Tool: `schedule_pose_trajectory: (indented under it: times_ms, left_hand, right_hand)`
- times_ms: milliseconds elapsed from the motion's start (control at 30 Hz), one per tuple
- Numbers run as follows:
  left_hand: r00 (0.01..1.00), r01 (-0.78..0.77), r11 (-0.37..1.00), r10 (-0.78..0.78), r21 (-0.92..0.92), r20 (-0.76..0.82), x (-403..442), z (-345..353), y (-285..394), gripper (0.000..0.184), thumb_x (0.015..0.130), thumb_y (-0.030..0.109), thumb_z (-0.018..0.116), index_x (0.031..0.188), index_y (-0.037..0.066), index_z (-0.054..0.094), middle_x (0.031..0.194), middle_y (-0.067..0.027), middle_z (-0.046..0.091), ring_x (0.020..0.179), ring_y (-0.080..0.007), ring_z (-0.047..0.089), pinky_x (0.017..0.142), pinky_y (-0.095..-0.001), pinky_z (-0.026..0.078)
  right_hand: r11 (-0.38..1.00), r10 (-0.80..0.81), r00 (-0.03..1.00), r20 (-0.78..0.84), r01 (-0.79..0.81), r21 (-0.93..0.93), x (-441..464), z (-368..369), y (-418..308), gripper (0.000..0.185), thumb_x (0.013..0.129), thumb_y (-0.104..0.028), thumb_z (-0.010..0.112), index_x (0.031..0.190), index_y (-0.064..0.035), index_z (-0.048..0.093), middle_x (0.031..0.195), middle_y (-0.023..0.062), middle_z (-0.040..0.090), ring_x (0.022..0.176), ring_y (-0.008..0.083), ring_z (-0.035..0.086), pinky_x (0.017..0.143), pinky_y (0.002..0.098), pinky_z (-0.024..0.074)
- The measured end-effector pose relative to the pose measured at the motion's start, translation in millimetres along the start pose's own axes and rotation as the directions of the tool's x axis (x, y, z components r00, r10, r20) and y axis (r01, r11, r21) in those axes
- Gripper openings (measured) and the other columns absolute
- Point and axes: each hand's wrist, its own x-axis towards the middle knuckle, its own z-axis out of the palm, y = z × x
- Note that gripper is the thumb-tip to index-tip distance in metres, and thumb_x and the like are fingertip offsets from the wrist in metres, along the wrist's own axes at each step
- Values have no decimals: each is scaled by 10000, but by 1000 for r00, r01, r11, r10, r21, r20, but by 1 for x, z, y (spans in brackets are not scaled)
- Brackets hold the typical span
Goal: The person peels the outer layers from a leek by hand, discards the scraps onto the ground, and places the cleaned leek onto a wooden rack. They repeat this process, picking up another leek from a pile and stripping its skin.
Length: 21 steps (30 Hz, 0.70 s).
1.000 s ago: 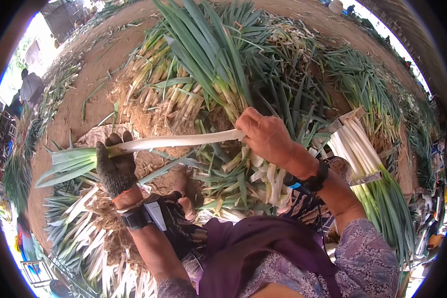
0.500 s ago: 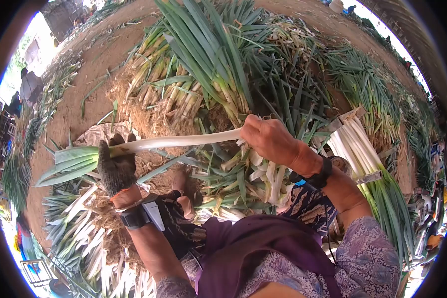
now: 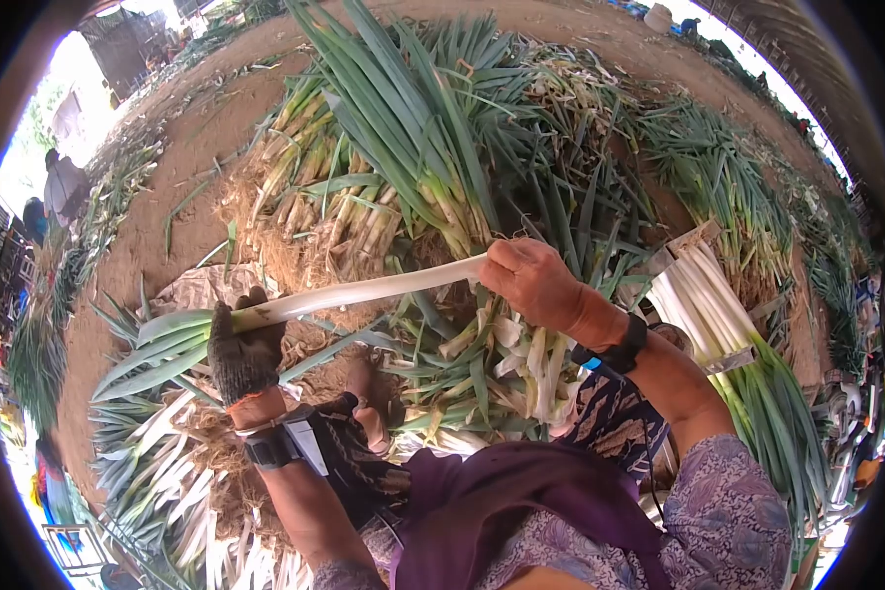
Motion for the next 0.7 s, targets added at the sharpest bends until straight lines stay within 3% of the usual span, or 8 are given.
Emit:
schedule_pose_trajectory:
  times_ms: [233, 333, 433, 533, 567, 600, 667, 700]
  left_hand:
    - [995, -6, 997, -2, -75, -99, -3, 0, 6, 414, 837, 216, 591, 1115, -28, 404, 1055, -195, 534, 1044, -365, 513, 893, -664, 342]
    - [994, -22, 993, 9, -118, -106, 1, -7, 11, 405, 832, 210, 593, 1110, -21, 411, 1045, -186, 540, 1047, -358, 509, 901, -669, 324]
    - [994, 70, 973, -87, -220, -69, 15, -25, 15, 383, 834, 236, 585, 1077, -22, 439, 1049, -191, 541, 1040, -354, 511, 910, -666, 316]
    - [987, -51, 967, 11, -250, -160, 9, -9, 9, 402, 846, 282, 556, 1066, -42, 465, 1065, -201, 538, 1046, -354, 503, 934, -646, 306]
    - [996, -52, 973, 33, -226, -84, 1, 2, 7, 455, 848, 319, 539, 1082, -65, 472, 1067, -211, 538, 1054, -356, 497, 969, -594, 310]
    - [997, -71, 961, 60, -268, -47, -5, 9, 4, 482, 831, 316, 554, 1095, -76, 466, 1062, -213, 541, 1041, -355, 501, 966, -561, 328]
    - [994, -63, 927, 90, -371, 55, -12, 19, 0, 429, 798, 287, 586, 1061, -40, 499, 996, -209, 562, 999, -350, 519, 926, -538, 362]
    - [989, -123, 913, 144, -388, 24, -14, 28, -4, 377, 794, 278, 592, 1028, -7, 515, 959, -193, 571, 985, -347, 528, 904, -546, 367]
  right_hand:
    - [850, 467, 876, -118, -409, 331, -11, -11, 10, 130, 740, -35, 644, 771, -84, 528, 703, 66, 522, 621, 230, 554, 557, 311, 465]
    - [-65, 862, 453, 229, -350, 935, -27, -3, 27, 132, 767, -41, 642, 811, -80, 524, 743, 37, 564, 630, 172, 560, 583, 274, 476]
    - [-258, 948, 206, 244, 47, 965, -63, 19, 51, 150, 789, -86, 643, 871, -82, 517, 816, 32, 591, 655, 123, 562, 626, 256, 488]
    - [-173, 937, 196, 289, -459, 871, -128, 47, 78, 261, 739, -90, 661, 954, -56, 518, 868, 90, 609, 688, 191, 598, 656, 309, 504]
    - [231, 918, 374, 134, -777, 586, -127, 43, 67, 331, 714, -98, 663, 1005, -57, 510, 898, 113, 611, 703, 234, 603, 660, 336, 502]
    - [585, 802, 594, 66, -802, 120, -123, 37, 51, 404, 690, -107, 665, 1056, -59, 501, 929, 136, 612, 717, 277, 608, 664, 363, 499]
    - [808, 581, 781, 230, -588, -46, -124, 42, 36, 370, 677, -152, 659, 1016, -57, 544, 929, 155, 607, 770, 338, 588, 666, 392, 474]
    - [705, 620, 608, 496, -709, -13, -95, 32, 25, 301, 696, -189, 657, 951, -56, 569, 900, 150, 603, 778, 331, 586, 656, 392, 466]
